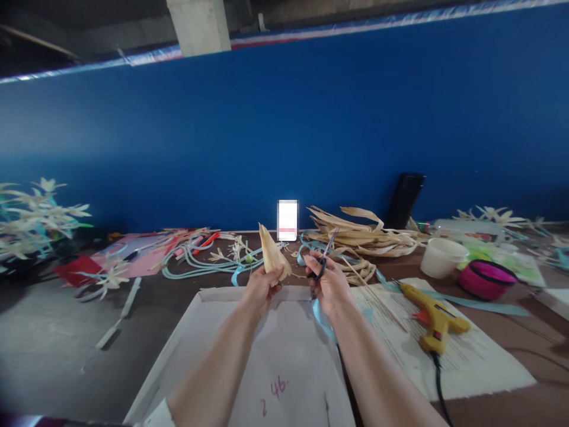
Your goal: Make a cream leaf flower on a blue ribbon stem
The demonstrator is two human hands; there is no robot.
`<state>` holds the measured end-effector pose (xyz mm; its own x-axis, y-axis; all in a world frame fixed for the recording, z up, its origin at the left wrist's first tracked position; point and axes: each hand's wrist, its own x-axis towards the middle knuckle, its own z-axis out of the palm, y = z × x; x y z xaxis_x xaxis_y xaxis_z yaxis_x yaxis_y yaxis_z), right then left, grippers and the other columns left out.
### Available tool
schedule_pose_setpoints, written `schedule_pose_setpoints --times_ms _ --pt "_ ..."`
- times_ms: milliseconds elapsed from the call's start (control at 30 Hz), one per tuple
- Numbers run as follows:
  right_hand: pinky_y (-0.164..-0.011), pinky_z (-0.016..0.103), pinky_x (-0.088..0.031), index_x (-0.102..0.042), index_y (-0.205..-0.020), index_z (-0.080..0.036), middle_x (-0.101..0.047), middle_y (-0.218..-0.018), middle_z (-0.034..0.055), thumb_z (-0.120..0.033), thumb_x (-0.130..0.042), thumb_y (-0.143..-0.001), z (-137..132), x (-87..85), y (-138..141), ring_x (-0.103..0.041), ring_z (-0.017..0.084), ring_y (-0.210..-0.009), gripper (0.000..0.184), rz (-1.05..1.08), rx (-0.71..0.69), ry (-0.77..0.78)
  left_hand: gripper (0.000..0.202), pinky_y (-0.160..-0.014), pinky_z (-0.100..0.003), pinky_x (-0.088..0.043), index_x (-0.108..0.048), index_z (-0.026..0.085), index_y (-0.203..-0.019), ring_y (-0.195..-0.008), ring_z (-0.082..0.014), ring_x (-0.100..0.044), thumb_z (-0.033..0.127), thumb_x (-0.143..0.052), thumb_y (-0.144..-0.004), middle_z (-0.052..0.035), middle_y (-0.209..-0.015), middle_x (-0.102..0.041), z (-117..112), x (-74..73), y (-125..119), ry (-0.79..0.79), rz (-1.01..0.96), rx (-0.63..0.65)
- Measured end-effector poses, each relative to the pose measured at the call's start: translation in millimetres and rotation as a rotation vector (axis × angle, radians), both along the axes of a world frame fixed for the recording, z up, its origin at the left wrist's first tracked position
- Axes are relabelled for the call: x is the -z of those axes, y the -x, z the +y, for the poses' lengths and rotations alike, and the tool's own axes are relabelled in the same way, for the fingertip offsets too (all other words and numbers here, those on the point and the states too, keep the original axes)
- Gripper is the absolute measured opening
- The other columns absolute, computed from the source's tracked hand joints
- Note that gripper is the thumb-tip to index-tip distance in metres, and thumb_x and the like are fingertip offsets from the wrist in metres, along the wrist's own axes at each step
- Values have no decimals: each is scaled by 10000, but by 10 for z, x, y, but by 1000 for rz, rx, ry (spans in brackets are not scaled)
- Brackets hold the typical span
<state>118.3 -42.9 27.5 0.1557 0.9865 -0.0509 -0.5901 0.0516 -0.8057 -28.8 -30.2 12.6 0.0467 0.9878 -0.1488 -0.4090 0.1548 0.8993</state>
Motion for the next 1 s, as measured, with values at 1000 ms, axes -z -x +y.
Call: schedule_pose_setpoints --times_ms 1000 --pt "-385 129 -439 -638 -899 -197 -684 -765 12 -152 -804 -530 -33 -54 44 -612 103 -608 407 -5 -36 93 407 -458 -168 -361 -639 135 -863 -530 -66 -496 339 -777 -539 -29 -708 -608 -18 -22 -7 10 -18 21"
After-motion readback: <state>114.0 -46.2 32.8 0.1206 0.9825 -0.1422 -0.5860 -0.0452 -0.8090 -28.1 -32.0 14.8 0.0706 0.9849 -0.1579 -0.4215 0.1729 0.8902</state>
